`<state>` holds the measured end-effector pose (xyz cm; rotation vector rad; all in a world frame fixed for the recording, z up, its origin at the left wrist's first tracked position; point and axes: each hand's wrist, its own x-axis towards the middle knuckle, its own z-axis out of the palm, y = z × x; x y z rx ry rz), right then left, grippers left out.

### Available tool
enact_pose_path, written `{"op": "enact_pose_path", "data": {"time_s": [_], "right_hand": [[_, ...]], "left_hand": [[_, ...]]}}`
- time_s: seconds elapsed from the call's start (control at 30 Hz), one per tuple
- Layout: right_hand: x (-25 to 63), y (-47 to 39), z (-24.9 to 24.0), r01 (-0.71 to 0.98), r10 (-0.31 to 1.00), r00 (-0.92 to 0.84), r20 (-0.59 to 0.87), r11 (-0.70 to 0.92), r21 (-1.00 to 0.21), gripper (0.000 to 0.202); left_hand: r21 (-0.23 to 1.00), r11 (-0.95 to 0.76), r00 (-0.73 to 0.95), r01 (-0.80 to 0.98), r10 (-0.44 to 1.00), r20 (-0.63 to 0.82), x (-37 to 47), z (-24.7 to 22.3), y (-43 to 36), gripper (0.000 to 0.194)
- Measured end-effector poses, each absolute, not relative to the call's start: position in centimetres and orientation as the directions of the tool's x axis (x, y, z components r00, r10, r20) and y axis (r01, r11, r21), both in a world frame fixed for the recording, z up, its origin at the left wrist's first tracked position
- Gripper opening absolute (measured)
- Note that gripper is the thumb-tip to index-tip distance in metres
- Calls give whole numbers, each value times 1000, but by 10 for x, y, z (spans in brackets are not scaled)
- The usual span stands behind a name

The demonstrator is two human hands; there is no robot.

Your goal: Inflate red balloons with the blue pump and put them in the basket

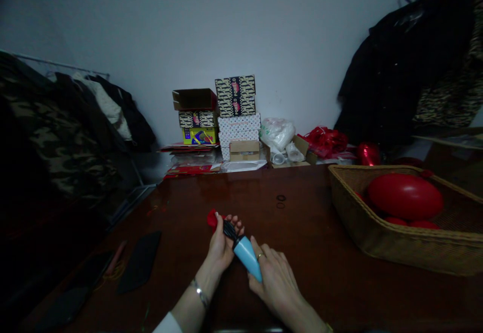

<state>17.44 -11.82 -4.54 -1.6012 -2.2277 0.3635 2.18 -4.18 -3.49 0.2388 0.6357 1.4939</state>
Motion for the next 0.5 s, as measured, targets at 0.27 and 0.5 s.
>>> {"op": "enact_pose_path", "data": {"time_s": [0.27,0.5], "right_hand": [[171,-123,-30,822,954,-292,62,283,-494,74],[172,-123,-31,772,944,-331,-1,270,-575,75]], "left_hand": [[435,40,-57,-899,976,-209,15,-28,-41,23],[527,8,-102,-850,979,-179,19,-39,-44,21]]}}
